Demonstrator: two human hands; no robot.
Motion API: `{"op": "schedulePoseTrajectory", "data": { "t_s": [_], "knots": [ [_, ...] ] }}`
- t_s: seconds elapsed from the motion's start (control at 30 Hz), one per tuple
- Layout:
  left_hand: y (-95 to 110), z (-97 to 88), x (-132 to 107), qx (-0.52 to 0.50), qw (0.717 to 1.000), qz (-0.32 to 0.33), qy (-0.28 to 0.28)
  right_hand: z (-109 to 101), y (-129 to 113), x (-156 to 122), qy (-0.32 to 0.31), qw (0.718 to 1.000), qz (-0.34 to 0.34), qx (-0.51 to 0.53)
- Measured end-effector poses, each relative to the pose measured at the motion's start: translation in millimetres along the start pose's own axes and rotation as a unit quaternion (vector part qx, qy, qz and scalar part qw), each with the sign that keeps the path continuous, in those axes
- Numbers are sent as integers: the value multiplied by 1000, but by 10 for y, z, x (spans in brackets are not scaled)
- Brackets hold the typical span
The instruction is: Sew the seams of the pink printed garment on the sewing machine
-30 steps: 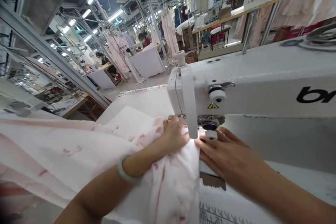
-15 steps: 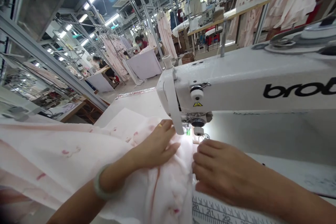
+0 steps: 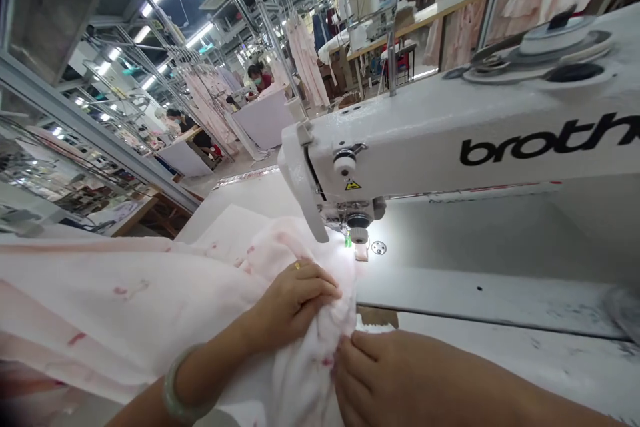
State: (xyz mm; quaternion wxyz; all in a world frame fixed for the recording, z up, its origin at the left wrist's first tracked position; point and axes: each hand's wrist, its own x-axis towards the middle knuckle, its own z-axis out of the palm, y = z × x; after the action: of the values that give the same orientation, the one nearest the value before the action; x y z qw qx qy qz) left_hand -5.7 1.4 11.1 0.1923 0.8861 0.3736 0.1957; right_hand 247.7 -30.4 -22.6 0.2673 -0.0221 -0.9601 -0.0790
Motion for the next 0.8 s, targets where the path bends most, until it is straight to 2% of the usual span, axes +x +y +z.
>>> {"op": "schedulePoseTrajectory", "data": {
  "t_s": [0.17, 0.33, 0.53, 0.67, 0.73, 0.8],
  "knots": [
    [45, -62, -19, 56, 997, 25, -50, -61, 61, 59, 10, 999, 34, 9],
    [29, -58, -17, 114, 989, 64, -68, -34, 95, 46, 28, 998, 53, 27],
    [-158, -39, 239, 161, 981, 70, -82, -82, 410, -34, 36, 996, 67, 36],
    [-320, -94, 478, 184, 978, 54, -83, -23, 636, -135, 44, 997, 64, 8],
    [-325, -170, 537, 179, 979, 44, -90, 6, 672, -154, 47, 997, 62, -13],
    [-241, -252, 509, 164, 980, 32, -107, 7, 648, -136, 45, 997, 51, -21]
  ]
}}
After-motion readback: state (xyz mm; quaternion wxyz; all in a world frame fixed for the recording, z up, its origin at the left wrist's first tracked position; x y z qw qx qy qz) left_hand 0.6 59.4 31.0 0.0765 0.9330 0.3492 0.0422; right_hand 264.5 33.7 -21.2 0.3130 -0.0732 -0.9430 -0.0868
